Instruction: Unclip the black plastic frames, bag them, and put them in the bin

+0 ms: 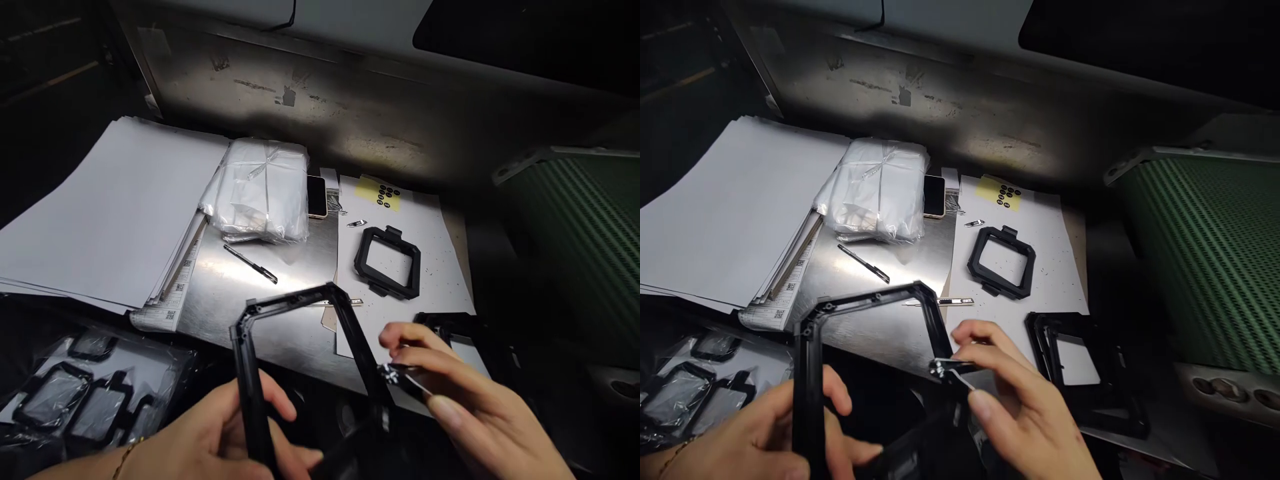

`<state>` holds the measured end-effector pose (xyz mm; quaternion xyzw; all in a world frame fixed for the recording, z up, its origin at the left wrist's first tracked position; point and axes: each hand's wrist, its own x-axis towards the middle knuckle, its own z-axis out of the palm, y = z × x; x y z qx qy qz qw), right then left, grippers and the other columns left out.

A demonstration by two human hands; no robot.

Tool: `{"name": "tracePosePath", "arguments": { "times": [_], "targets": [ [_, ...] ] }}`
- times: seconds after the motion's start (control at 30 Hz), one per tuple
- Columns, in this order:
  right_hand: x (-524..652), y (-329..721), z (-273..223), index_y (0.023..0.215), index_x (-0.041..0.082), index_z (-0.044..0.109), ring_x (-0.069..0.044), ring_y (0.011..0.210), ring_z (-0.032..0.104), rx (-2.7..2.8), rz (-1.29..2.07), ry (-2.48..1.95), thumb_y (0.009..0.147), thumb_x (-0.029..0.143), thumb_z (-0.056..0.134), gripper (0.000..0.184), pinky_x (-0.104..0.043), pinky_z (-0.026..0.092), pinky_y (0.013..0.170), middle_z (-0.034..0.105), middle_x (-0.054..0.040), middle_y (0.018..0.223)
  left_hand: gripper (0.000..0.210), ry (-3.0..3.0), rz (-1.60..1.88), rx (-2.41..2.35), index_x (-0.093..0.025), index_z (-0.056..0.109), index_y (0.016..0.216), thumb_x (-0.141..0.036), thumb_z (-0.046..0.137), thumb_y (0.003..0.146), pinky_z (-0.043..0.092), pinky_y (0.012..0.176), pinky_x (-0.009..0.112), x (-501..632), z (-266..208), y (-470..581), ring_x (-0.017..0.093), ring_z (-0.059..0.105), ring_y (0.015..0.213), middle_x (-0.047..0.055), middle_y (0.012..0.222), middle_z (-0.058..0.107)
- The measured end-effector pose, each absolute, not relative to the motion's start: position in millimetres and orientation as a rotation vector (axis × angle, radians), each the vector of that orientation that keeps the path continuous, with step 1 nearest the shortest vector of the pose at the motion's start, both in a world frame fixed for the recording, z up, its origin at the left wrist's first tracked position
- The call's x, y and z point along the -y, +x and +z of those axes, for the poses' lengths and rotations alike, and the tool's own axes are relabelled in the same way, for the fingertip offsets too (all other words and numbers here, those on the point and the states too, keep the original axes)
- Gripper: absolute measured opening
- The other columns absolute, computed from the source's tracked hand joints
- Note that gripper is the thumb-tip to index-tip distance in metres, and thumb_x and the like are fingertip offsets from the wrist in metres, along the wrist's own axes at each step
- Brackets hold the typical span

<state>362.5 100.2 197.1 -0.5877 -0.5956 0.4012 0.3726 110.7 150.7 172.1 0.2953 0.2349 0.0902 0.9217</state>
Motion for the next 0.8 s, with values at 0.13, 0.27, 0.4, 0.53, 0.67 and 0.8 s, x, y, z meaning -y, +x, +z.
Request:
{"name": "tracePosePath", "arguments": {
  "times": [0.13, 0.27, 0.4, 0.53, 0.67, 0.8],
  "targets": [
    [-104, 343, 160, 0.096, 0.029, 0.057, -0.025, 0.114, 0.043, 0.951, 1.350, -1.239, 0.080, 0.035, 0.046, 0.020, -0.040, 0.044, 0.083, 0.040, -0.0039, 0.131, 0.013, 0.800, 0.593, -0.542, -0.023, 0.044, 0.076, -0.015, 0.053, 0.078, 0.013, 0.102, 0.047, -150, 168, 134, 0.019, 0.036, 0.121, 0.000, 0.090, 0.069],
    [-123, 331, 147, 0.093, 0.027, 0.055, -0.015, 0.073, 0.061, 0.860, 1.402, -1.044, 0.079, 0.034, 0.048, 0.017, -0.030, 0.050, 0.062, 0.060, -0.0035, 0.097, 0.013, 1.037, 0.521, -0.483, -0.022, 0.057, 0.079, -0.011, 0.058, 0.073, 0.019, 0.103, 0.043, -146, 154, 152, 0.021, 0.030, 0.125, 0.003, 0.118, 0.057],
    [-139, 362, 162, 0.081, 0.021, 0.059, -0.013, 0.068, 0.057, 1.332, 1.298, -1.203, 0.075, 0.039, 0.053, 0.020, -0.026, 0.048, 0.059, 0.057, -0.0029, 0.087, 0.024, 0.695, 0.399, -0.474, -0.022, 0.056, 0.103, -0.023, 0.050, 0.080, 0.050, 0.072, 0.035, -154, 137, 145, 0.025, 0.058, 0.098, 0.011, 0.112, 0.060],
    [-148, 388, 178, 0.076, 0.020, 0.060, -0.016, 0.079, 0.056, 1.841, 1.278, -1.237, 0.075, 0.044, 0.051, 0.026, -0.032, 0.044, 0.073, 0.057, -0.0033, 0.082, 0.055, 0.347, 0.190, -0.411, -0.010, 0.051, 0.110, -0.051, 0.032, 0.080, 0.050, 0.059, 0.035, -175, 137, 127, 0.032, 0.064, 0.082, 0.020, 0.092, 0.067],
    [-149, 385, 186, 0.082, 0.022, 0.059, -0.020, 0.099, 0.051, 1.852, 1.252, -1.275, 0.078, 0.044, 0.048, 0.025, -0.035, 0.041, 0.082, 0.051, -0.0060, 0.110, 0.048, 0.486, 0.136, -0.250, -0.014, 0.043, 0.118, -0.025, 0.055, 0.073, 0.043, 0.079, 0.042, -176, 154, 116, 0.027, 0.064, 0.085, 0.016, 0.093, 0.068],
    [-133, 361, 199, 0.092, 0.024, 0.054, -0.015, 0.085, 0.056, 1.796, 0.725, -1.470, 0.081, 0.033, 0.047, 0.016, -0.025, 0.046, 0.070, 0.056, -0.0030, 0.092, 0.052, 0.629, 0.136, -0.359, -0.019, 0.036, 0.120, -0.030, 0.058, 0.075, 0.041, 0.083, 0.041, -157, 173, 109, 0.025, 0.061, 0.093, 0.016, 0.102, 0.065]
  ]
}}
